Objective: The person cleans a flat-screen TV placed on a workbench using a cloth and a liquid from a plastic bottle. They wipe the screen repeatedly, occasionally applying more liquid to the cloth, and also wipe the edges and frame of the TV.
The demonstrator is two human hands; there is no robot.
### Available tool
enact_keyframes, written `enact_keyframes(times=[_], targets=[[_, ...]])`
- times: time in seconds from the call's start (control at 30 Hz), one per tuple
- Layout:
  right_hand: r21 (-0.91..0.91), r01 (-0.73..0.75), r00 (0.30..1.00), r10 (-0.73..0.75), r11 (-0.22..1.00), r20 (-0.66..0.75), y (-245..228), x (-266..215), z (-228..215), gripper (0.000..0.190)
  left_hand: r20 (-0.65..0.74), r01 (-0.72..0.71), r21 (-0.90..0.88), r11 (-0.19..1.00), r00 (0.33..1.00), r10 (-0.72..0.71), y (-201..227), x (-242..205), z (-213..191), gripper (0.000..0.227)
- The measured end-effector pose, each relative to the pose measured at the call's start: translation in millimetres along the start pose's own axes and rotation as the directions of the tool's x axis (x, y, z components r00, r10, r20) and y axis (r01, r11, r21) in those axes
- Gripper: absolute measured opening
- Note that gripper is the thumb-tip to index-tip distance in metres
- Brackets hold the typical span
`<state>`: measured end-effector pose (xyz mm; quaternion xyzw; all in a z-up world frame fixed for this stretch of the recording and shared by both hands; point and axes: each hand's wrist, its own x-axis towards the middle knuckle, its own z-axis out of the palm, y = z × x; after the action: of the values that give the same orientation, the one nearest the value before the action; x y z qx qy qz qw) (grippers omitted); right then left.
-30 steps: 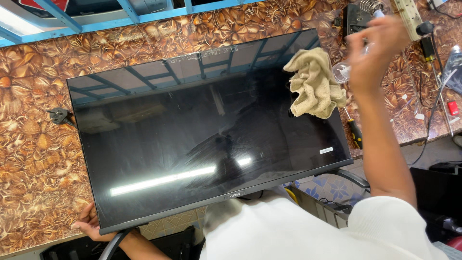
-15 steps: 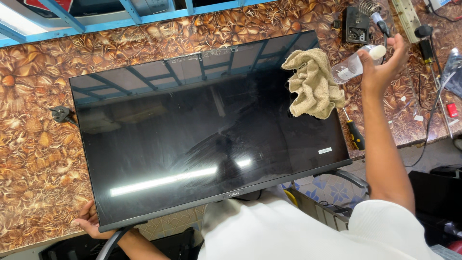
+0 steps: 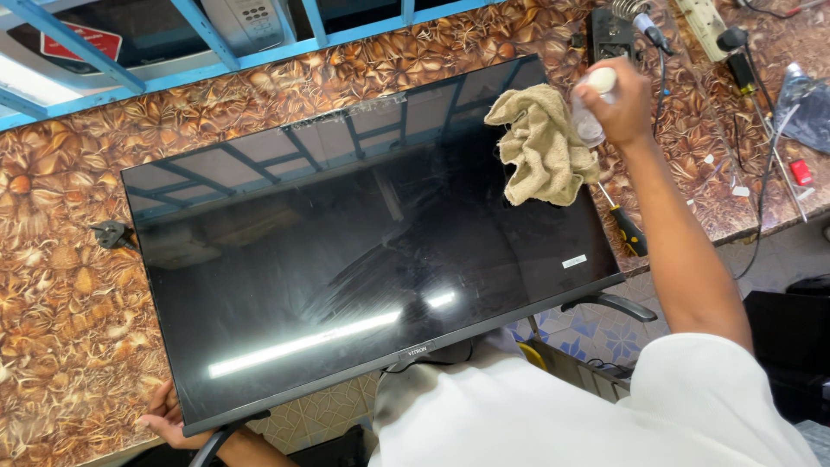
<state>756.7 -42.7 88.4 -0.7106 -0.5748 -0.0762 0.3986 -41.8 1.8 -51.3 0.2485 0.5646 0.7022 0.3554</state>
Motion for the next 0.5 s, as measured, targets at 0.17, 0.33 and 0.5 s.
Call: enact_keyframes(times=[0.17, 0.33, 0.5], targets=[[-0.091, -0.004, 0.86, 0.049, 0.996, 0.507, -58, 36, -10, 0.045, -0.001, 0.003, -0.002, 1.0, 1.0, -0.003, -12, 11, -12, 0.057], [-0.19, -0.005, 0.645, 0.148, 0.982, 0.749, -86, 60, -6, 0.059, 0.013, -0.003, -0.004, 1.0, 1.0, 0.003, -8, 9, -8, 0.056], [-0.268, -0.051, 0.371, 0.268, 0.962, 0.889, -121, 63, -20, 0.051, -0.03, -0.03, 0.053, 0.998, 0.999, 0.032, 1, 4, 2, 0.056]])
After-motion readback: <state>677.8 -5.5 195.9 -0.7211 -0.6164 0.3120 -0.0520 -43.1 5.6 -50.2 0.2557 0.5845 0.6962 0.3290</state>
